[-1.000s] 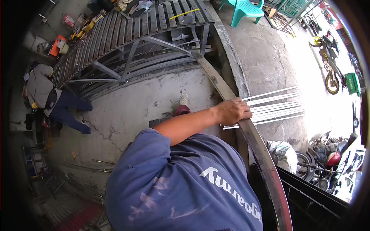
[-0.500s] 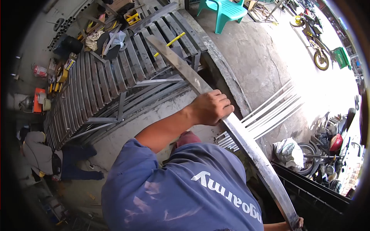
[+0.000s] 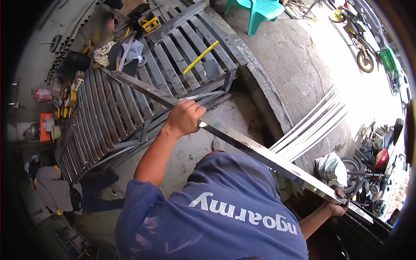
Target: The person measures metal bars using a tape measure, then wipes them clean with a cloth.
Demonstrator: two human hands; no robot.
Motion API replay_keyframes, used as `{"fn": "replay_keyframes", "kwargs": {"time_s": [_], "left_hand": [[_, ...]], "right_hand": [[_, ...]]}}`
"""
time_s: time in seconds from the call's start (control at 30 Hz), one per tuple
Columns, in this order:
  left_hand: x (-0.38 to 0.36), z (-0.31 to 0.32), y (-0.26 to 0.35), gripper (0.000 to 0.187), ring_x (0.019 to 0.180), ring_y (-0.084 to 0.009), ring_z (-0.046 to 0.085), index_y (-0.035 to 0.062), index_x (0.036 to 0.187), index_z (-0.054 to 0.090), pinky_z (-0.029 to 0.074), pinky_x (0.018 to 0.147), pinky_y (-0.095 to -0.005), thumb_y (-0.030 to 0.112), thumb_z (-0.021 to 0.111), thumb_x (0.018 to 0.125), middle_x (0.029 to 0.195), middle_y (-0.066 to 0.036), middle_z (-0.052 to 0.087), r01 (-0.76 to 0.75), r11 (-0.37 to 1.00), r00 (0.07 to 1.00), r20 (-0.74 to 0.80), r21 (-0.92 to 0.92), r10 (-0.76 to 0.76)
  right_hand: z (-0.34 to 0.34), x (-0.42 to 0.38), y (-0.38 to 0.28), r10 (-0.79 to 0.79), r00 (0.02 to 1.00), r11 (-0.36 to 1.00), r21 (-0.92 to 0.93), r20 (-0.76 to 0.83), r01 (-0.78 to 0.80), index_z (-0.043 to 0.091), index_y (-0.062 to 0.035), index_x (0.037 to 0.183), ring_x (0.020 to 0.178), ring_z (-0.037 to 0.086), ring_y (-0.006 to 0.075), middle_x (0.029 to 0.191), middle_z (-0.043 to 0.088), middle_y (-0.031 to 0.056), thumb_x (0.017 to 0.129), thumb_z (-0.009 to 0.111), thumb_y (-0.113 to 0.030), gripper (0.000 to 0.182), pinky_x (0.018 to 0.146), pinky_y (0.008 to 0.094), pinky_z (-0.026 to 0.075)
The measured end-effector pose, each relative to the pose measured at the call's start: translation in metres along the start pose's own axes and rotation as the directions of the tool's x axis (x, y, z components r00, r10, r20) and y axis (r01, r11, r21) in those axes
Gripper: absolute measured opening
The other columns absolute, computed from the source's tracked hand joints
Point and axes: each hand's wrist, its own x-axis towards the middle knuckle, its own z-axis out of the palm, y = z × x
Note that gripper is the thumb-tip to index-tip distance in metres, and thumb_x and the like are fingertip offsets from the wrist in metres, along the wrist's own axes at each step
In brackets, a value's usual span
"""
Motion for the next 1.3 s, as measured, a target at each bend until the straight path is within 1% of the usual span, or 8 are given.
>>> {"fn": "replay_keyframes", "kwargs": {"time_s": [0.1,0.17,0.33,0.5,0.53,0.9,1.17,1.3], "left_hand": [[-0.014,0.001,-0.017,0.014,0.077,-0.0339,0.069,0.0063,0.079,0.063,0.054,0.074,-0.0447,0.014,0.074,0.072,0.075,-0.012,0.068,0.081,0.997,0.997,0.011,0.021,-0.081],[-0.022,-0.002,-0.021,0.015,0.080,-0.0334,0.070,0.0073,0.079,0.063,0.053,0.077,-0.0456,0.014,0.075,0.072,0.076,-0.012,0.067,0.169,0.985,0.985,0.009,0.038,-0.170],[-0.029,0.000,-0.039,0.013,0.087,-0.0320,0.072,0.0075,0.085,0.065,0.053,0.083,-0.0457,0.009,0.073,0.074,0.082,-0.011,0.070,0.298,0.950,0.946,0.101,0.094,-0.307],[-0.021,0.001,-0.056,0.020,0.094,-0.0330,0.072,0.0060,0.095,0.065,0.052,0.090,-0.0463,0.007,0.072,0.076,0.089,-0.014,0.071,0.424,0.901,0.877,0.209,0.086,-0.433],[-0.016,0.003,-0.061,0.022,0.096,-0.0334,0.071,0.0059,0.097,0.065,0.052,0.090,-0.0468,0.006,0.072,0.076,0.091,-0.014,0.071,0.458,0.884,0.851,0.241,0.094,-0.467],[0.036,0.073,-0.167,0.044,0.125,-0.0315,0.061,0.0065,0.115,0.062,0.044,0.108,-0.0490,0.003,0.076,0.073,0.120,-0.012,0.067,0.737,0.644,0.610,0.210,0.203,-0.764],[0.012,0.066,-0.243,0.056,0.137,-0.0320,0.057,0.0086,0.132,0.067,0.042,0.119,-0.0463,-0.002,0.077,0.078,0.138,-0.011,0.063,0.840,0.450,0.420,0.162,0.302,-0.893],[-0.009,0.058,-0.271,0.058,0.133,-0.0394,0.057,0.0048,0.133,0.064,0.049,0.113,-0.0453,-0.013,0.069,0.077,0.143,-0.016,0.059,0.915,0.332,0.300,0.164,0.229,-0.940]], "right_hand": [[0.021,0.051,0.038,0.024,0.994,0.996,-0.083,-0.109,-0.033,0.052,-0.0027,0.082,0.064,0.050,0.0266,0.074,0.050,0.0105,0.083,0.066,-0.028,0.029,0.068,0.0411,0.043],[-0.049,0.162,0.033,0.216,0.948,0.970,-0.159,0.236,-0.182,0.059,0.0008,0.094,0.084,0.061,0.0316,0.092,0.061,0.0149,0.086,0.067,-0.027,0.030,0.080,0.0488,0.051],[0.116,0.152,0.155,0.183,0.947,0.935,-0.252,-0.265,-0.251,0.060,0.0024,0.108,0.099,0.061,0.0349,0.108,0.062,0.0178,0.088,0.068,-0.026,0.036,0.091,0.0536,0.050],[0.215,0.139,0.250,0.151,0.882,0.865,-0.372,-0.446,-0.336,0.061,0.0040,0.122,0.114,0.061,0.0382,0.124,0.063,0.0208,0.089,0.069,-0.026,0.045,0.102,0.0585,0.049],[0.208,0.176,0.265,0.265,0.893,0.860,-0.329,-0.365,-0.389,0.048,0.0030,0.148,0.138,0.048,0.0421,0.152,0.049,0.0232,0.092,0.070,-0.027,0.068,0.116,0.0633,0.039],[0.272,0.382,0.596,0.745,0.538,0.332,-0.481,-0.394,-0.812,0.042,0.0045,0.154,0.128,0.059,0.0498,0.144,0.059,0.0286,0.095,0.072,-0.035,0.077,0.110,0.0685,0.048],[0.347,0.311,0.770,0.830,0.424,0.083,-0.671,-0.362,-0.737,0.057,0.0008,0.145,0.131,0.063,0.0390,0.147,0.064,0.0194,0.104,0.060,-0.043,0.060,0.117,0.0577,0.047],[0.325,0.296,0.840,0.942,0.282,0.066,-0.722,-0.183,-0.688,0.050,0.0188,0.136,0.114,0.070,0.0412,0.124,0.068,0.0334,0.106,0.056,-0.049,0.074,0.106,0.0522,0.057]]}}
